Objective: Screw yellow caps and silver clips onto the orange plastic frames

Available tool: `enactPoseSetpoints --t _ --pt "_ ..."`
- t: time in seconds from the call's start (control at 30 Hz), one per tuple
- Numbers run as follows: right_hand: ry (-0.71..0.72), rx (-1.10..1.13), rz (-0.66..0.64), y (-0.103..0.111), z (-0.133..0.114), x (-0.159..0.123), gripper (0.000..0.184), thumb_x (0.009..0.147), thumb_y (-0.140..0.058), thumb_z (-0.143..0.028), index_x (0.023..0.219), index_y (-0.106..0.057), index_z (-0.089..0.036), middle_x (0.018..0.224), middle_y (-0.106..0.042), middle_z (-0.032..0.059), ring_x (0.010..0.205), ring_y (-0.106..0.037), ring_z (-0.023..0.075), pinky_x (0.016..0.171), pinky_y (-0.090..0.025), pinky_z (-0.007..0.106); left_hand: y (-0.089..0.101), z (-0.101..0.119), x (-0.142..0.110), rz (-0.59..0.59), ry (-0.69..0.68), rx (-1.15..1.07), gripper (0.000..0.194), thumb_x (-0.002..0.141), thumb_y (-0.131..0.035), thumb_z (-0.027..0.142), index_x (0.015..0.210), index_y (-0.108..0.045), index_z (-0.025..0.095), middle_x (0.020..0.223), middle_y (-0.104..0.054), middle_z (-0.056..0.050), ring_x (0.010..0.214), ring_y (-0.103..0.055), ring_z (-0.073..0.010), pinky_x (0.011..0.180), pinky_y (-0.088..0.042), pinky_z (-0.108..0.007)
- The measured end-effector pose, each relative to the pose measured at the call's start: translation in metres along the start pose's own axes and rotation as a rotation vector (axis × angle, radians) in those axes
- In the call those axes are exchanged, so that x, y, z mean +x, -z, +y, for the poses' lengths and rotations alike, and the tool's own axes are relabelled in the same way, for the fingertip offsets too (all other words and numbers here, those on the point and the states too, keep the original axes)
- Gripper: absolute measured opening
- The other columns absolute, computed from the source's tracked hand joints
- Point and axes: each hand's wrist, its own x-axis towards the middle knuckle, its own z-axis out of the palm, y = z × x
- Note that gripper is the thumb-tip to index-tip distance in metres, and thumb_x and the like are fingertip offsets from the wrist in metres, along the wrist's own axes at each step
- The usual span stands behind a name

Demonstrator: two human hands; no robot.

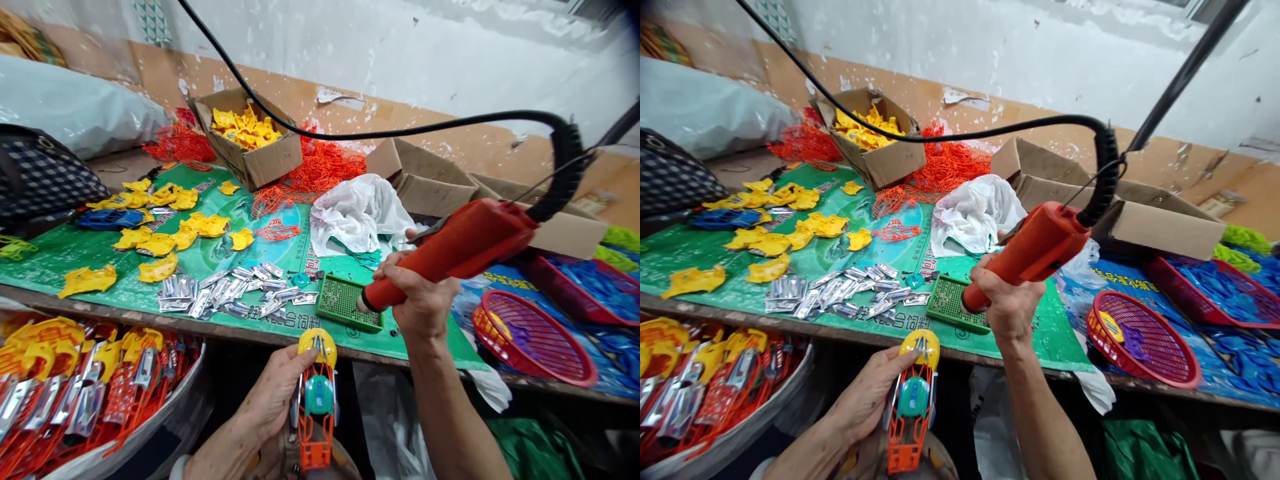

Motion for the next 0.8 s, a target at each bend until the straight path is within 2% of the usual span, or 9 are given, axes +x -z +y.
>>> enactPoseSetpoints --t 0.2,0.4,0.67,0.8 --pt "0.060 -0.034 0.050 0.005 0.033 0.024 0.018 0.061 -0.073 -0.020 0.073 -0.060 -0.018 0.065 -0.060 -0.0033 0.055 -0.055 0.0138 0.060 -0.048 0.035 0.008 -0.007 0.004 0.071 -0.021 0.066 0.040 0.067 -0.081 0.048 0.078 -0.072 0.011 0.061 -0.065 -0.002 0.051 -0.054 -0.0095 0.049 -0.045 -0.019" --pt "0.069 -0.063 0.079 0.001 0.050 0.034 0.023 0.059 -0.072 -0.023 0.078 -0.061 -0.018 0.065 -0.059 -0.0043 0.057 -0.056 0.0139 0.061 -0.049 0.034 0.001 -0.009 0.003 0.155 0.000 0.042 0.043 0.060 -0.083 0.051 0.071 -0.069 0.012 0.056 -0.063 -0.001 0.047 -0.053 -0.0102 0.047 -0.046 -0.021" --pt "0.065 -0.060 0.059 0.003 0.050 0.035 0.015 0.061 -0.070 -0.021 0.071 -0.059 -0.018 0.065 -0.058 -0.0039 0.054 -0.054 0.0134 0.058 -0.048 0.033 -0.001 -0.009 0.005 0.197 -0.022 0.048 0.043 0.060 -0.083 0.052 0.071 -0.068 0.012 0.057 -0.064 -0.002 0.046 -0.054 -0.0107 0.045 -0.045 -0.021" --pt "0.050 -0.065 0.046 0.005 0.042 0.034 0.017 0.060 -0.075 -0.021 0.069 -0.062 -0.017 0.067 -0.060 -0.0021 0.056 -0.055 0.0140 0.058 -0.047 0.034 -0.001 -0.010 0.002 0.157 -0.028 0.084 0.042 0.063 -0.080 0.052 0.073 -0.069 0.012 0.060 -0.064 -0.002 0.047 -0.053 -0.0109 0.046 -0.045 -0.022"
